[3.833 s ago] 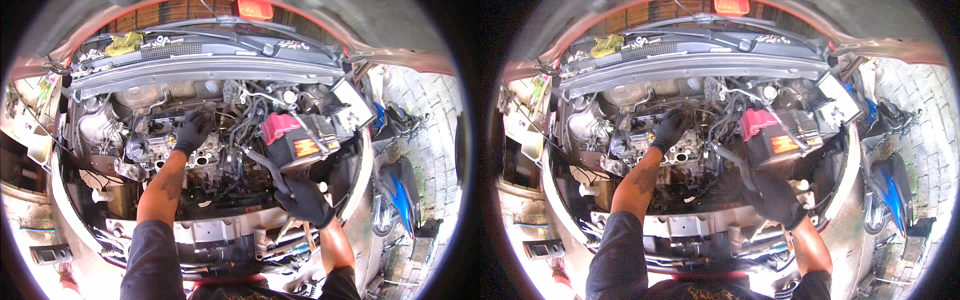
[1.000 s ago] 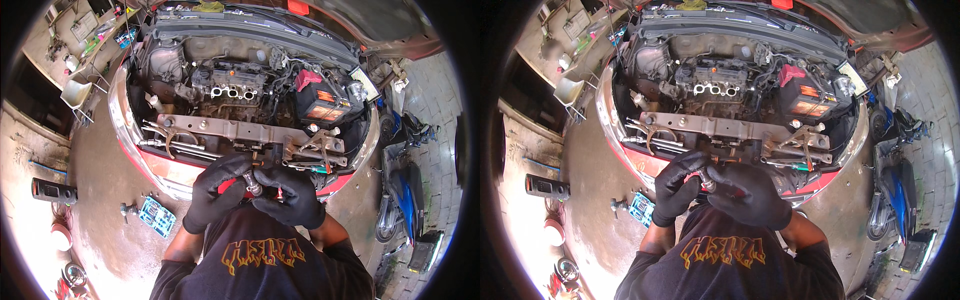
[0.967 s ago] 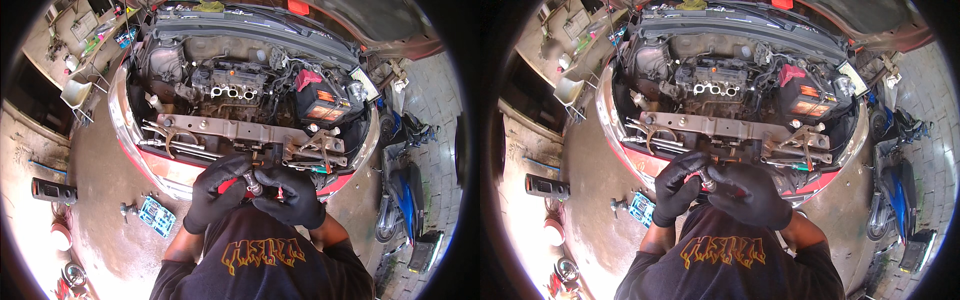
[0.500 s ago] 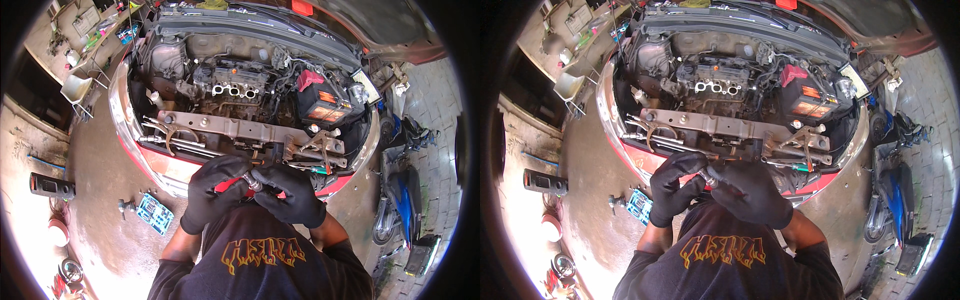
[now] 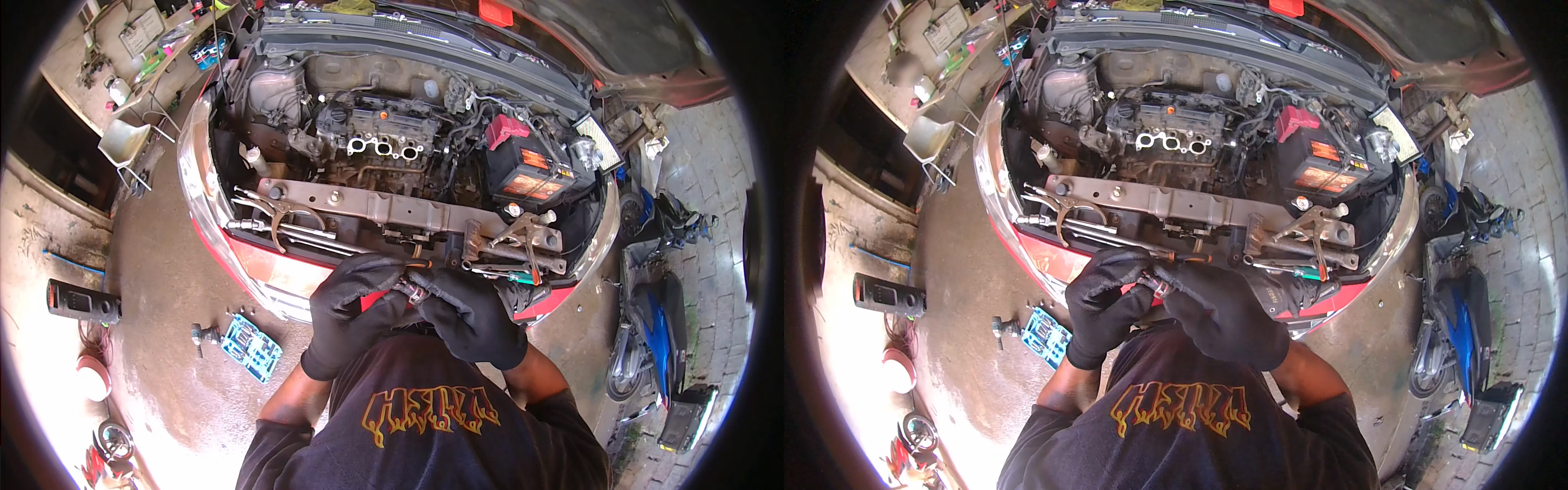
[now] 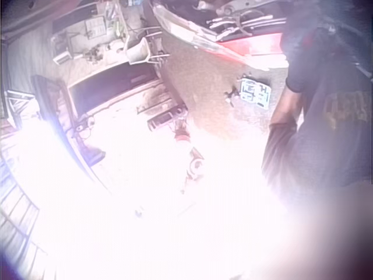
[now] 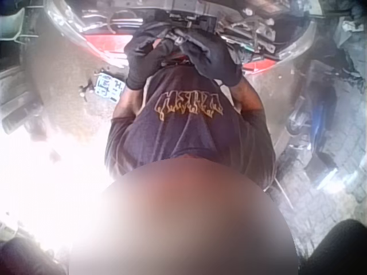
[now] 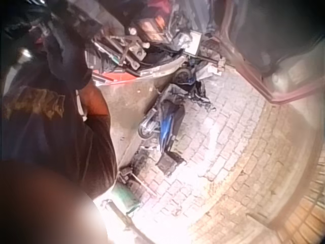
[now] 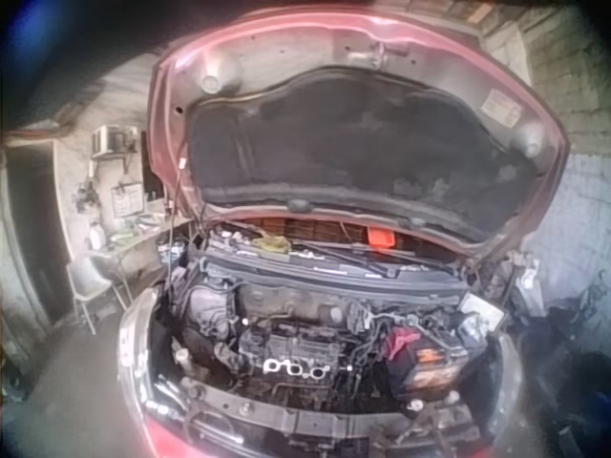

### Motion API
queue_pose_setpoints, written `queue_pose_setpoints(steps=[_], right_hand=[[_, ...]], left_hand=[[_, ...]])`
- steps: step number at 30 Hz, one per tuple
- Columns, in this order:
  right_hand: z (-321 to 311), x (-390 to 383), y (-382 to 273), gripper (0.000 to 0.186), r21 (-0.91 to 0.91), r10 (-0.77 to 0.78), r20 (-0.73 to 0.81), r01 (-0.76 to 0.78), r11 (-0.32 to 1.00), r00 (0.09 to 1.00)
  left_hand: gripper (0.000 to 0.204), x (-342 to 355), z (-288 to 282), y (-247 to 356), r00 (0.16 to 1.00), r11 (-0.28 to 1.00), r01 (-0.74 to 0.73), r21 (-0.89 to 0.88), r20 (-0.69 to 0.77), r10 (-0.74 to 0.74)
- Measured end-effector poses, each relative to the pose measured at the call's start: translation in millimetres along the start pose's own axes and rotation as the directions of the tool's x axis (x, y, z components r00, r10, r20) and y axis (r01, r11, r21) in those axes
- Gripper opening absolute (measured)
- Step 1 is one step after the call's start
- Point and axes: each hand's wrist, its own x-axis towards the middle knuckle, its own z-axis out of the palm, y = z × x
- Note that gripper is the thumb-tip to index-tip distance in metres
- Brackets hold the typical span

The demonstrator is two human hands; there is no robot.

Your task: The person works on a car engine with the hood open, using a wrench to loosen and tighten bolts on the engine block. They repeatedly reach into the engine bay, adjust components, and manipulate tools with both hands.

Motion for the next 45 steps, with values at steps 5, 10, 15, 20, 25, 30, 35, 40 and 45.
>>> queue_pose_setpoints(steps=[5, 10, 15, 20, 25, 30, 35, 40, 45], right_hand=[[2, -1, 5, 0.035, 0.013, -0.057, -0.035, 0.057, 0.998, 0.998], [0, 3, -2, 0.035, 0.000, -0.063, -0.017, 0.063, 0.998, 0.998], [1, 4, -2, 0.036, -0.013, -0.062, -0.026, 0.062, 0.998, 0.998], [2, 3, 2, 0.037, -0.060, -0.110, -0.036, 0.108, 0.992, 0.993], [1, 4, 1, 0.039, -0.059, -0.104, -0.019, 0.102, 0.993, 0.994], [0, 2, 4, 0.044, -0.080, -0.150, -0.023, 0.148, 0.986, 0.988], [-3, 0, 10, 0.046, -0.081, -0.164, 0.002, 0.164, 0.983, 0.986], [-2, 3, 10, 0.044, -0.055, -0.161, 0.032, 0.162, 0.985, 0.986], [3, 5, 16, 0.043, -0.082, -0.242, -0.039, 0.238, 0.968, 0.970]], left_hand=[[0.031, -1, 0, -2, 0.998, 0.994, -0.057, 0.098, -0.006, 0.057], [0.033, -2, 0, -3, 0.997, 0.987, -0.067, 0.146, -0.029, 0.072], [0.033, -3, -1, -5, 0.991, 0.961, -0.116, 0.251, -0.031, 0.128], [0.029, -2, 1, 0, 0.991, 0.967, -0.104, 0.231, -0.053, 0.119], [0.034, -2, -1, -3, 0.990, 0.978, -0.135, 0.158, -0.008, 0.138], [0.040, -3, 3, 2, 0.985, 0.943, 0.170, -0.287, 0.067, -0.158], [0.036, 0, -12, -4, 0.962, 0.933, 0.234, -0.274, 0.200, -0.183], [0.027, 0, -11, -6, 0.969, 0.951, 0.215, -0.221, 0.174, -0.178], [0.023, 0, -7, -6, 0.978, 0.965, 0.190, -0.180, 0.123, -0.169]])
